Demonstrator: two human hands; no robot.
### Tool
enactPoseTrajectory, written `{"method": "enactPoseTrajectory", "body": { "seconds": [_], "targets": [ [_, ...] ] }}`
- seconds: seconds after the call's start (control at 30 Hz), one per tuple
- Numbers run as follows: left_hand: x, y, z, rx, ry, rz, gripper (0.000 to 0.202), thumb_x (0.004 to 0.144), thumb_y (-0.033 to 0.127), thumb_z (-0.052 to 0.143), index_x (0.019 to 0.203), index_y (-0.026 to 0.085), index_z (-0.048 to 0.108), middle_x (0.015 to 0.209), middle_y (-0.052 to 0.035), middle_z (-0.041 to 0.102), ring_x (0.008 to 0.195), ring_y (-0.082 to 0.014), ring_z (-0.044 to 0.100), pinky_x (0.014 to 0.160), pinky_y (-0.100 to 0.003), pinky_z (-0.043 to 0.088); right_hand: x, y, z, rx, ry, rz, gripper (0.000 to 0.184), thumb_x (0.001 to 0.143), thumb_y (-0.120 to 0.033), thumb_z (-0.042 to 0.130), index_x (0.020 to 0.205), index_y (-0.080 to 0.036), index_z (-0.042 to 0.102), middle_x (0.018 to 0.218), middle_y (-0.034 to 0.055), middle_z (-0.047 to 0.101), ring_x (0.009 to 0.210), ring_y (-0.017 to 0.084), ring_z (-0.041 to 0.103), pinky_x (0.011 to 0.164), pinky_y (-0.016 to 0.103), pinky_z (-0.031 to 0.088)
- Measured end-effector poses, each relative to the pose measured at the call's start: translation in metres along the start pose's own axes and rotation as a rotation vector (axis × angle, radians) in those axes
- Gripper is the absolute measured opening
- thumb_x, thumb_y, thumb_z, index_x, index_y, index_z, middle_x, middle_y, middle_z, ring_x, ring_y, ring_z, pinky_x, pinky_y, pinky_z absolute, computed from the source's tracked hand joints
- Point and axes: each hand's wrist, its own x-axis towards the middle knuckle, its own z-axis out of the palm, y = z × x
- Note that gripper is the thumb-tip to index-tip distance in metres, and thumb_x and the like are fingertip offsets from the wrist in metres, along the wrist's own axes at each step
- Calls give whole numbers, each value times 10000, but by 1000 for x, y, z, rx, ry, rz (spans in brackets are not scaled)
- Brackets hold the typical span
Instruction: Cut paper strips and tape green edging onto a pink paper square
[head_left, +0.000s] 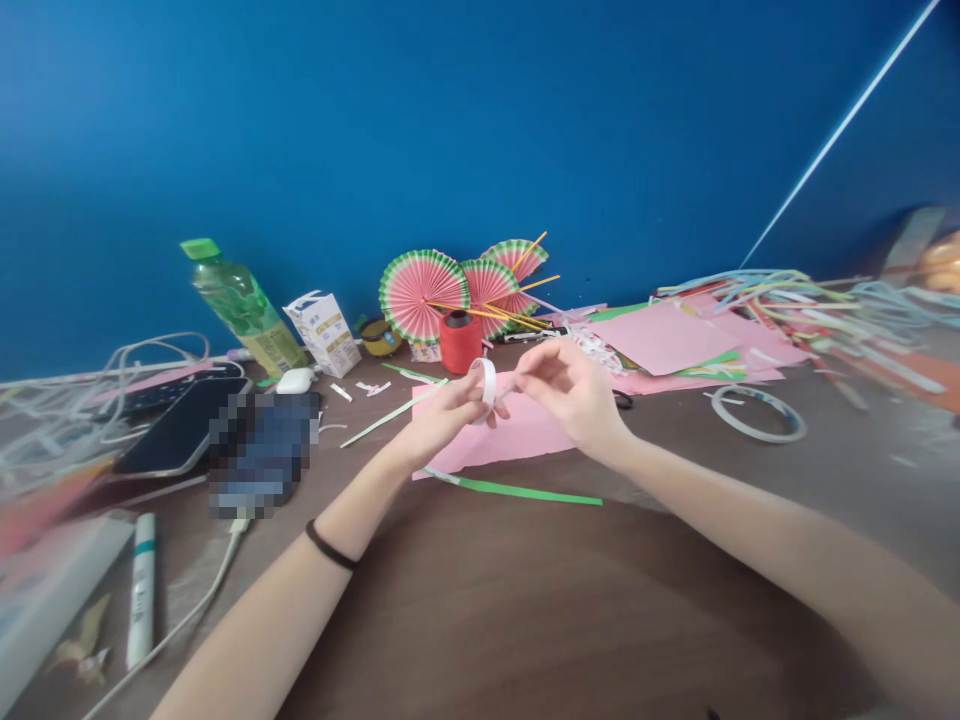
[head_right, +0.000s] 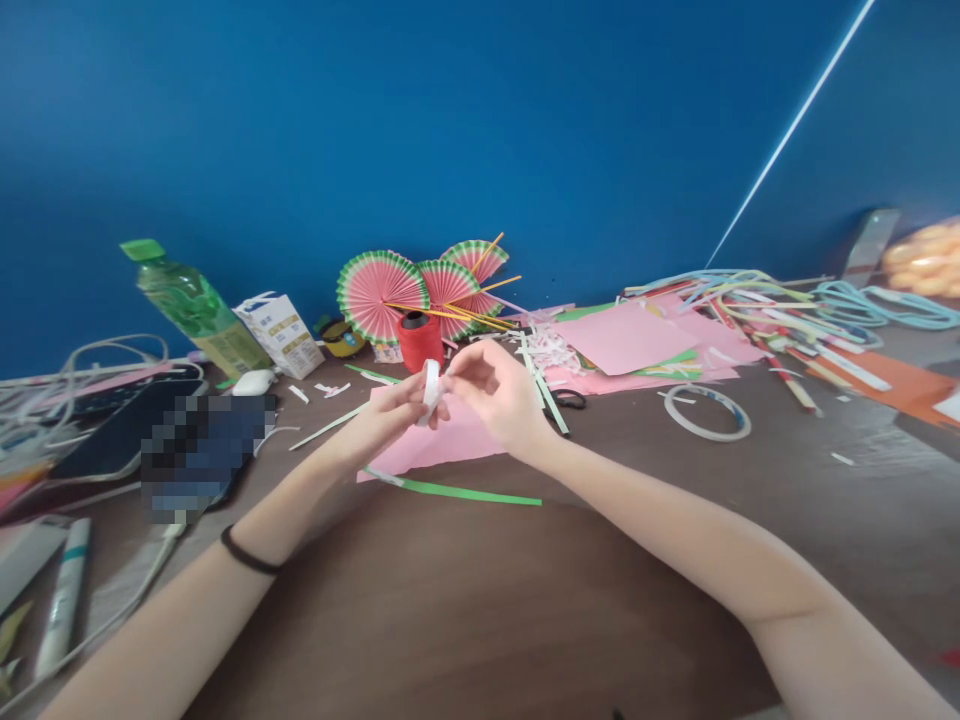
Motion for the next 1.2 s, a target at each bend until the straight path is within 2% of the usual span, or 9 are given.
{"method": "enactPoseTrajectory", "body": {
  "seconds": [0.13,0.23,0.43,0.53,0.67,0.83,0.97,1.2],
  "targets": [
    [0,3,0,-44,-114,13,397,831,264,442,1207,152,497,805,-51,589,695,-135,461,703,-300,356,8,11,-6,154,57,132,163,755,-270,621,795,-195,482,735,-19,555,654,105,589,647,282,517],
    [0,5,3,-177,-174,-6,441,827,244,444,1258,153,466,806,-56,585,672,-128,441,684,-295,352,13,15,-8,289,67,182,182,744,-275,629,793,-212,466,724,-33,536,636,100,578,654,291,526],
    [-2,9,8,-226,-154,-66,493,792,181,487,1284,180,448,774,-35,574,631,-108,421,614,-276,337,17,8,-12,417,33,217,193,725,-241,645,759,-216,457,672,-51,506,598,89,553,625,269,517],
    [-3,9,8,-246,-106,-69,455,801,213,485,1253,171,488,691,-23,554,618,-110,428,596,-272,324,16,2,-11,434,-30,226,197,732,-251,641,755,-218,448,669,-51,505,578,91,548,587,263,507],
    [-3,12,7,-245,-87,-55,410,780,164,471,1180,168,559,649,-12,524,627,-110,442,600,-271,318,13,-4,-10,501,-181,220,182,742,-282,643,759,-214,475,651,-46,521,574,98,551,578,268,495],
    [-5,21,5,-169,-144,-39,359,780,149,459,1107,148,606,628,-10,503,608,-103,404,573,-262,287,13,-9,-16,589,-412,238,202,726,-271,672,741,-195,486,629,-42,533,552,96,540,569,274,478],
    [-9,26,5,-126,-185,-87,308,794,185,478,1063,129,619,625,0,477,598,-97,383,562,-254,270,15,-10,-21,713,-557,303,161,742,-213,660,745,-173,504,646,-36,556,565,82,543,570,242,446],
    [-12,21,3,-195,-174,-142,342,783,194,511,1106,121,594,620,0,478,597,-96,392,574,-260,277,15,-7,-18,840,-589,392,144,743,-191,663,735,-173,520,635,-38,565,552,70,536,538,209,389]
  ]
}}
